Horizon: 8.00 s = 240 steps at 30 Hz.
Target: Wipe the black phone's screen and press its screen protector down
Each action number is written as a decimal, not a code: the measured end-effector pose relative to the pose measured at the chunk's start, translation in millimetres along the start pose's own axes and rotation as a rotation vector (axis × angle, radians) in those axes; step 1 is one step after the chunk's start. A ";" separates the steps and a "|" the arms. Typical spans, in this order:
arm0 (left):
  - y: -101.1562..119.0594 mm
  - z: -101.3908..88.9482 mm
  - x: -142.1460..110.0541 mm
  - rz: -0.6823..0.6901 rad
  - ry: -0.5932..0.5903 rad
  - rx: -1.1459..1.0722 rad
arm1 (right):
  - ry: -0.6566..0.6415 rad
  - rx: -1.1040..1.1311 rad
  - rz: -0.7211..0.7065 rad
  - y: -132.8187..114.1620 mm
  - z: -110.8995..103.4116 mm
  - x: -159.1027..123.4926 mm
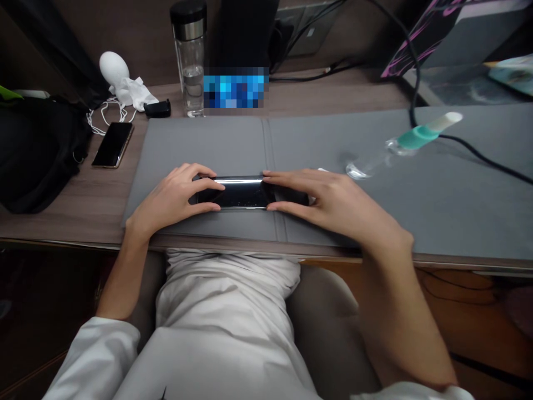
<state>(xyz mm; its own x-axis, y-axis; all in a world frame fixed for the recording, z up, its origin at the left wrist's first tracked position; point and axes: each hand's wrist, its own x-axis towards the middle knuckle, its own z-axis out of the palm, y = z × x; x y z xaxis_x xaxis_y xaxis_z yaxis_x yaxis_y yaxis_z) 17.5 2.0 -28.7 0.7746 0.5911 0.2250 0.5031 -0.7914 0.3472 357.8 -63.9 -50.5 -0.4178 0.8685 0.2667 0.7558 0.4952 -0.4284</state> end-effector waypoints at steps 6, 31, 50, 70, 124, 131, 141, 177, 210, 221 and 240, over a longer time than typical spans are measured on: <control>-0.1 -0.1 -0.4 -0.005 -0.003 0.006 | -0.003 0.028 0.031 1.1 0.5 1.3; -0.6 0.9 -0.3 -0.022 -0.002 -0.019 | -0.049 0.099 0.039 4.8 2.2 6.3; -0.1 -0.1 -0.5 -0.018 -0.011 -0.013 | -0.059 0.116 0.060 4.4 0.8 6.1; 0.3 -0.9 -0.8 -0.047 -0.009 -0.048 | -0.041 0.147 0.064 6.4 1.9 5.3; 1.2 0.7 -0.3 -0.050 -0.012 -0.053 | -0.010 0.140 0.032 8.8 5.9 6.7; 0.2 0.9 -0.8 -0.059 -0.014 -0.053 | -0.012 0.138 0.044 8.9 5.9 6.4; 0.6 1.3 -1.1 -0.047 -0.008 -0.052 | -0.010 0.135 0.044 6.9 5.1 5.5; 0.4 2.4 -0.6 -0.039 0.005 -0.056 | -0.020 0.136 0.058 8.0 5.5 5.9; 1.0 1.2 -0.6 -0.054 -0.004 -0.060 | -0.019 0.132 0.052 7.5 5.0 6.0; 0.8 1.9 -0.9 -0.055 -0.002 -0.057 | -0.014 0.132 0.047 6.3 4.1 6.4; 3.0 0.5 -0.3 -0.057 -0.006 -0.031 | -0.012 0.121 0.044 7.1 4.8 6.2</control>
<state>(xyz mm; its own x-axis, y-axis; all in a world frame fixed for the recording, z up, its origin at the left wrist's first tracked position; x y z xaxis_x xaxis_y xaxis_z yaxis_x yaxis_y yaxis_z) 19.0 -0.6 -28.2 0.7471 0.6343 0.1987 0.5345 -0.7510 0.3876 358.2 -54.9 -56.0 -0.3922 0.8892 0.2358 0.7071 0.4553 -0.5410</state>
